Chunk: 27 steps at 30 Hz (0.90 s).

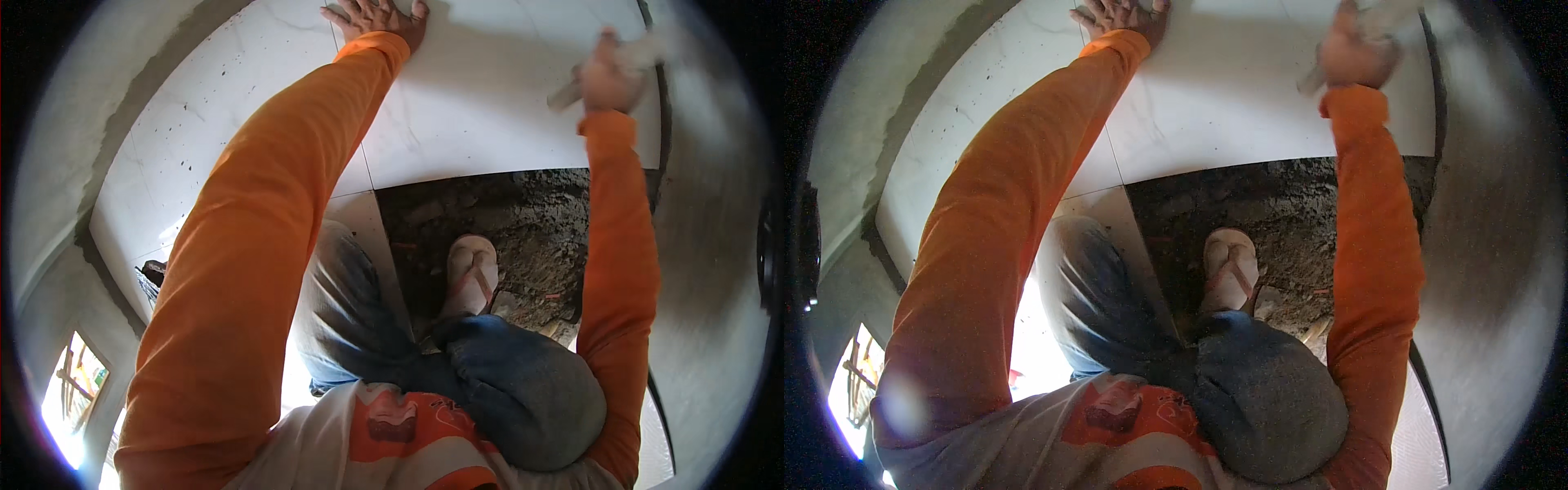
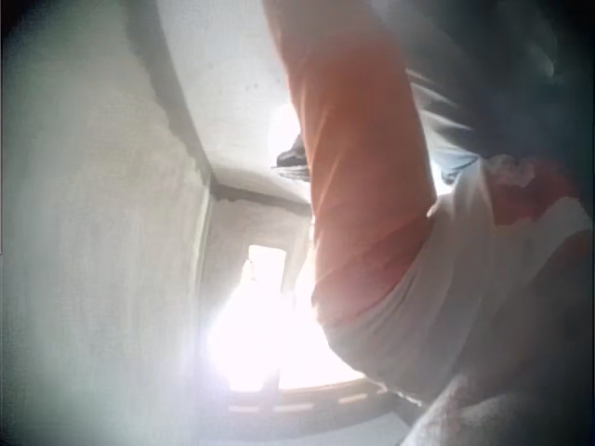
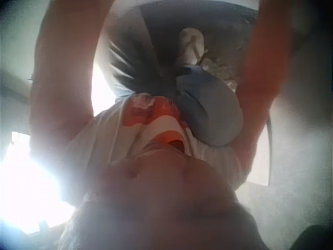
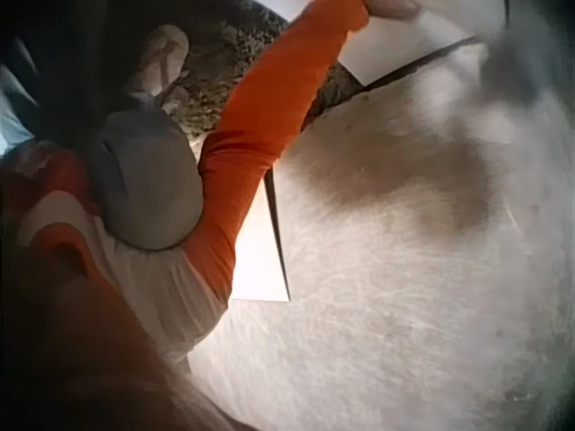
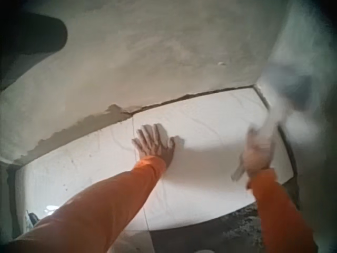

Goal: The person taps a floor tile into place with a rubber mallet, then lifts the tile to spread mortar on the subfloor with a trowel.

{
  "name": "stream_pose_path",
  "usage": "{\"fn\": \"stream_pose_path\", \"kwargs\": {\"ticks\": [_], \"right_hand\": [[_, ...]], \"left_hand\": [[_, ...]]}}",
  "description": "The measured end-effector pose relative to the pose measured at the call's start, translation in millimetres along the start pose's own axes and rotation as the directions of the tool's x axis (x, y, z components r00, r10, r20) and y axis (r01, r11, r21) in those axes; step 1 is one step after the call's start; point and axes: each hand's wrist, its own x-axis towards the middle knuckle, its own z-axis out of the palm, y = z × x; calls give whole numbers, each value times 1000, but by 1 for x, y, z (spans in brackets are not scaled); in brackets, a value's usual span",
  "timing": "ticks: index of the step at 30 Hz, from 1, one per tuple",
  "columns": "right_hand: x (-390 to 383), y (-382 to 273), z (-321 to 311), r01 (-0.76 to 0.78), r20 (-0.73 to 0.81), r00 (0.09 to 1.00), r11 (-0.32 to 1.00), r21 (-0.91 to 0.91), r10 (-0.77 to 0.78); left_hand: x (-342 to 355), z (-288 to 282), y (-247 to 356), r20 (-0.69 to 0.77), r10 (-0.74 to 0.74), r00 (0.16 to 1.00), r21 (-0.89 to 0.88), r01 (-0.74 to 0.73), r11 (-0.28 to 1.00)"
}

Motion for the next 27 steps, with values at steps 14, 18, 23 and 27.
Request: {"fn": "stream_pose_path", "kwargs": {"ticks": [14, 18, 23, 27], "right_hand": [[1, -33, 1, -228, 157, 967, 958, 176, 202], [0, -24, -2, -291, 142, 950, 953, 86, 277], [7, 5, -2, -57, 46, 997, 995, 79, 53], [8, 3, -10, -268, 174, 939, 950, -162, 295]], "left_hand": [[8, -11, -7, 24, 36, 999, -19, -35, 999], [13, 0, -21, -213, 155, 965, 39, -150, 988], [15, 12, -23, -230, 124, 965, 97, -104, 990], [14, 7, -21, -172, 98, 980, 62, -89, 994]]}}
